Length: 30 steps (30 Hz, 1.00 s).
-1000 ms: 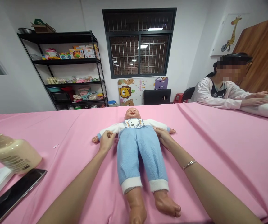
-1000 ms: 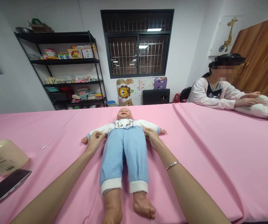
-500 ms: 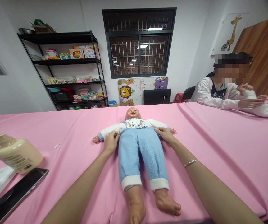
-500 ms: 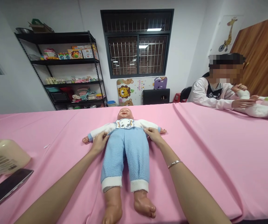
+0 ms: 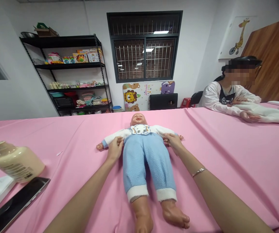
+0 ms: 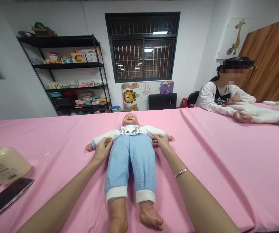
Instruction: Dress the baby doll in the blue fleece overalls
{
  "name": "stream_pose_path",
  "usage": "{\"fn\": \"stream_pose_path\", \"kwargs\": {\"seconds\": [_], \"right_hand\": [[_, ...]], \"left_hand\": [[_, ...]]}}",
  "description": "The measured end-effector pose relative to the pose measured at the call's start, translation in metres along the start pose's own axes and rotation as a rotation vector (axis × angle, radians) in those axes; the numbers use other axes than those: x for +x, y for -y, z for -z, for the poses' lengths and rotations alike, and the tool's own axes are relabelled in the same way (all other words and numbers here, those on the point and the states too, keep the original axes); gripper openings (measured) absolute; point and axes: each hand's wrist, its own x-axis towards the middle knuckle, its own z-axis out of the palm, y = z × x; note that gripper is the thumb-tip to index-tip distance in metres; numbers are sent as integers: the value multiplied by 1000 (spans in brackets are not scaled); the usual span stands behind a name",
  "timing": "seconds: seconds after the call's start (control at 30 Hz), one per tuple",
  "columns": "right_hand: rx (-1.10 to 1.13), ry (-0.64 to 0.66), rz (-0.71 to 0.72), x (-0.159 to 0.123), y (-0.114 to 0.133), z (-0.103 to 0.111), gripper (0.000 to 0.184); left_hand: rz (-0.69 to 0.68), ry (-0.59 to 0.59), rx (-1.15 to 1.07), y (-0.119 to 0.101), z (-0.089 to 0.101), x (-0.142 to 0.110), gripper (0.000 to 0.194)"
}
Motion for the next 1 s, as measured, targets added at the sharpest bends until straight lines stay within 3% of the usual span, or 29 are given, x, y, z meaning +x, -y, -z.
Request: {"fn": "stream_pose_path", "kwargs": {"seconds": [0.13,0.23,0.37,0.47,0.57,0.67,0.77,0.87,0.93,1.0], "right_hand": [[-78,200,-53,-3,3,6,37],[-151,289,-34,-2,3,10,44],[-236,127,172,4,-6,6,46],[-392,20,290,8,-13,-2,41],[-417,-64,322,4,-7,-11,34],[-445,-82,393,-25,20,-22,25],[-521,120,496,-89,50,-41,21],[-803,593,544,-159,62,-68,15],[-1074,706,677,-188,58,-83,13],[-1344,731,826,-200,49,-94,11]], "left_hand": [[-65,191,-62,4,1,3,33],[-112,200,3,5,7,9,28],[-113,26,304,1,9,15,20],[-66,11,524,1,5,14,14],[-43,-8,467,7,6,10,14],[23,-79,254,15,14,8,19],[63,-123,136,19,21,9,25],[54,-138,119,18,21,9,26],[41,-127,109,17,20,9,26],[25,-117,101,16,18,8,26]]}}
